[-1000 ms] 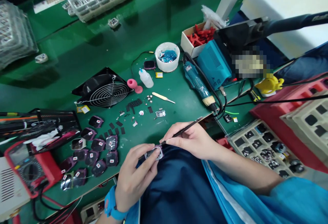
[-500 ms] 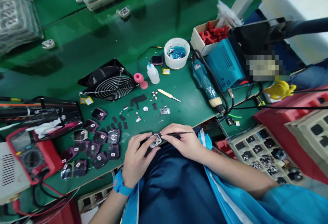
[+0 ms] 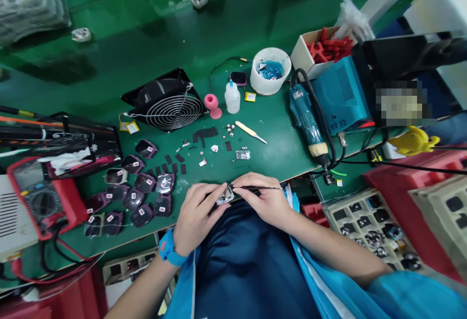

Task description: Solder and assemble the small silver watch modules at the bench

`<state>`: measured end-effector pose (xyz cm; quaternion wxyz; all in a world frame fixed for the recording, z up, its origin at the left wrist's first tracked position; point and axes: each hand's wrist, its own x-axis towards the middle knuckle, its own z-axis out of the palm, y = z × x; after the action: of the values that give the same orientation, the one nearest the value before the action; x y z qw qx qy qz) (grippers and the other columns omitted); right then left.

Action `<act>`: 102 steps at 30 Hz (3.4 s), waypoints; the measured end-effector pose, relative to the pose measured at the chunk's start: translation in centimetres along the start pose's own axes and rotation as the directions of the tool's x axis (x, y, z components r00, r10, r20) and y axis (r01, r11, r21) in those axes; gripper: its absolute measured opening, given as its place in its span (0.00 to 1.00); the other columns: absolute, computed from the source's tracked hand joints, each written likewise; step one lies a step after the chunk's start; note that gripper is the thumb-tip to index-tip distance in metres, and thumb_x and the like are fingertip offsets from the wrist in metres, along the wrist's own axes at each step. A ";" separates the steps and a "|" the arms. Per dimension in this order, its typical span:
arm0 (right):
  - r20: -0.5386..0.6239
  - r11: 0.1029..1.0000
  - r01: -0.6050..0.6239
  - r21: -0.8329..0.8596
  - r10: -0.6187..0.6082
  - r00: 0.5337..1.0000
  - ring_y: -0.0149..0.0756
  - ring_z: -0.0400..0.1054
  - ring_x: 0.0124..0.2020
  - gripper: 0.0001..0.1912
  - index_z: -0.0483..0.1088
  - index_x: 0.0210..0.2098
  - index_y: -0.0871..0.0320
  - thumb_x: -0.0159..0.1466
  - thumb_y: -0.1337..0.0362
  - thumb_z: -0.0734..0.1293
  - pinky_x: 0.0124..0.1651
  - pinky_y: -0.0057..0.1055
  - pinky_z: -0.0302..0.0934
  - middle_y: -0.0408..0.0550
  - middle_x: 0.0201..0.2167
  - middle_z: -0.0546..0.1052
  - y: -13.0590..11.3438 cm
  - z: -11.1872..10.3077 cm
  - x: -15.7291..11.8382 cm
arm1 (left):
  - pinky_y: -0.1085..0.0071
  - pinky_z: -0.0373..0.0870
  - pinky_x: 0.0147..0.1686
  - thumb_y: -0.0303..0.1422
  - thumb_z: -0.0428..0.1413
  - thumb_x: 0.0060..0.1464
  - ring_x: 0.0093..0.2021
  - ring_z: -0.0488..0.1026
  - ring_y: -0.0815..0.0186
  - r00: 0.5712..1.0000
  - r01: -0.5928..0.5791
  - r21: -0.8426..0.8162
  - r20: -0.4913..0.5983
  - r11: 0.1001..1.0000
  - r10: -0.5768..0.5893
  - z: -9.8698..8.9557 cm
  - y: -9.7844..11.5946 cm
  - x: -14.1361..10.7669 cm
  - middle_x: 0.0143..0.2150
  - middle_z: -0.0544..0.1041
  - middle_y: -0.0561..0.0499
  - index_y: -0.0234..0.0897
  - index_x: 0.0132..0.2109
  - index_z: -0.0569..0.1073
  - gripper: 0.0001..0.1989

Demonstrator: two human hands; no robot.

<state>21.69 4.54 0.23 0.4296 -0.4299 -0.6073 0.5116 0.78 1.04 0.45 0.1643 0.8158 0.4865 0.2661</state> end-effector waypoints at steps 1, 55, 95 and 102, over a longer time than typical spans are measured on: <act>0.003 1.000 -0.006 0.000 0.006 1.000 0.37 0.80 0.37 0.06 0.81 0.37 0.54 0.69 0.65 0.70 0.44 0.33 0.75 0.48 0.35 0.85 0.0 0.0 0.0 | 0.64 0.74 0.48 0.31 0.62 0.63 0.46 0.76 0.61 1.000 -0.004 0.005 0.008 1.000 0.004 0.0 -0.1 0.0 0.46 0.79 0.47 0.39 0.61 0.72 0.20; -0.058 0.994 -0.108 -0.007 0.107 0.993 0.36 0.81 0.38 0.05 0.81 0.37 0.55 0.66 0.69 0.72 0.45 0.31 0.74 0.46 0.35 0.85 -0.1 0.0 -0.2 | 0.62 0.73 0.46 0.30 0.62 0.62 0.46 0.73 0.57 1.000 0.022 -0.032 0.009 0.999 -0.021 0.9 -0.5 -0.5 0.48 0.76 0.43 0.36 0.63 0.70 0.23; -0.026 0.993 -0.112 0.046 0.114 0.993 0.38 0.80 0.39 0.03 0.80 0.37 0.55 0.66 0.67 0.72 0.46 0.36 0.74 0.48 0.37 0.84 0.2 -0.7 -0.4 | 0.64 0.73 0.48 0.33 0.62 0.63 0.46 0.74 0.59 0.998 0.057 -0.005 0.006 0.998 -0.057 0.6 -0.2 -0.2 0.47 0.76 0.45 0.37 0.61 0.70 0.21; -0.032 0.991 -0.132 -0.009 0.132 0.991 0.37 0.80 0.38 0.03 0.80 0.37 0.54 0.66 0.66 0.72 0.44 0.34 0.75 0.47 0.36 0.85 0.1 -0.3 -0.3 | 0.64 0.73 0.46 0.32 0.62 0.63 0.44 0.74 0.60 0.999 0.053 -0.034 0.003 0.998 -0.053 0.6 -0.2 -0.1 0.46 0.77 0.45 0.38 0.58 0.72 0.17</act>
<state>22.10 4.37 0.17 0.4019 -0.4795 -0.5736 0.5287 1.00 1.07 -0.14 0.1856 0.8001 0.5031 0.2688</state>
